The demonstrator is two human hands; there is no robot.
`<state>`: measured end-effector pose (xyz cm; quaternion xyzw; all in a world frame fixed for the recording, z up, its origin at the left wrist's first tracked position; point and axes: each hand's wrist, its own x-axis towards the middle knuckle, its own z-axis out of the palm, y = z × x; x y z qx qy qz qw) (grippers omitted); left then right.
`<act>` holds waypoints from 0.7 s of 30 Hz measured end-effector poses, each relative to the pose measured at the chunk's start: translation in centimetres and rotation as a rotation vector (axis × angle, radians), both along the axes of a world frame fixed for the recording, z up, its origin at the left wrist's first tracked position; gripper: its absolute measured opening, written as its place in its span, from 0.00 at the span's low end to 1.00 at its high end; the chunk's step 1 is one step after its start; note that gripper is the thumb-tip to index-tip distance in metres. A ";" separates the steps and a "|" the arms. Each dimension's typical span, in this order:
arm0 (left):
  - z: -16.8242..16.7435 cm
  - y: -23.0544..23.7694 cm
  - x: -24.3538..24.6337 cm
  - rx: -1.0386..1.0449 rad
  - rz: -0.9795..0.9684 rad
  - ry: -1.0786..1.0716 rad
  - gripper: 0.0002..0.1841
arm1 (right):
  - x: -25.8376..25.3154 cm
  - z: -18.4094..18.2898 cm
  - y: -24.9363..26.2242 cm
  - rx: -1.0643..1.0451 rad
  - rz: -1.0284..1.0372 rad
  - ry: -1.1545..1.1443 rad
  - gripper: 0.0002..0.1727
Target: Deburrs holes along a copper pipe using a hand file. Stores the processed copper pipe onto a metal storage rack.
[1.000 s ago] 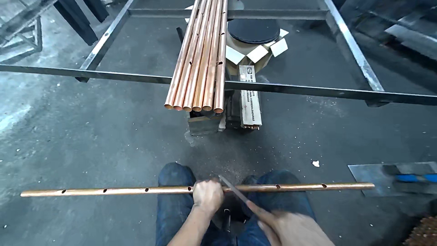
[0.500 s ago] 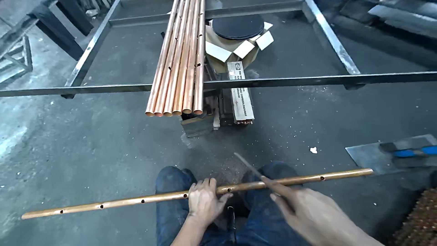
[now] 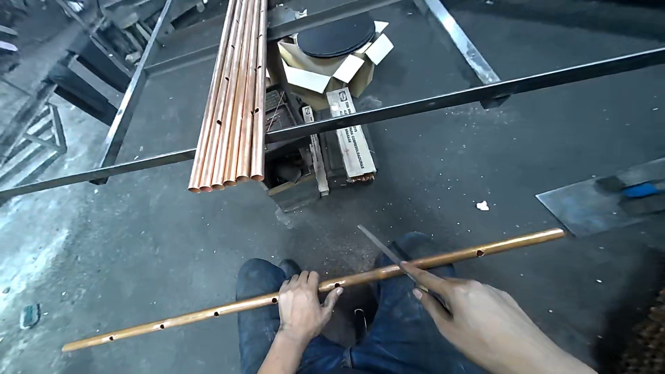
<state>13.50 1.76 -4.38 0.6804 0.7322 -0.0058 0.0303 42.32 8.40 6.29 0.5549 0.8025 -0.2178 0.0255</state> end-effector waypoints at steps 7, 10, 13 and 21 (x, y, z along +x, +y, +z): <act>0.3 0.1 0.1 -0.030 -0.014 -0.085 0.40 | 0.1 0.0 -0.4 0.029 0.017 0.020 0.27; 0.9 0.3 0.0 -0.108 -0.021 -0.110 0.41 | 0.1 -0.1 -0.5 0.053 0.027 0.021 0.27; 1.0 0.4 -0.2 -0.129 -0.030 -0.101 0.42 | -0.1 -0.3 -0.6 0.056 0.038 0.013 0.27; 0.6 0.8 -0.3 -0.102 -0.037 -0.056 0.41 | -0.7 -0.6 -0.9 0.050 0.064 0.010 0.27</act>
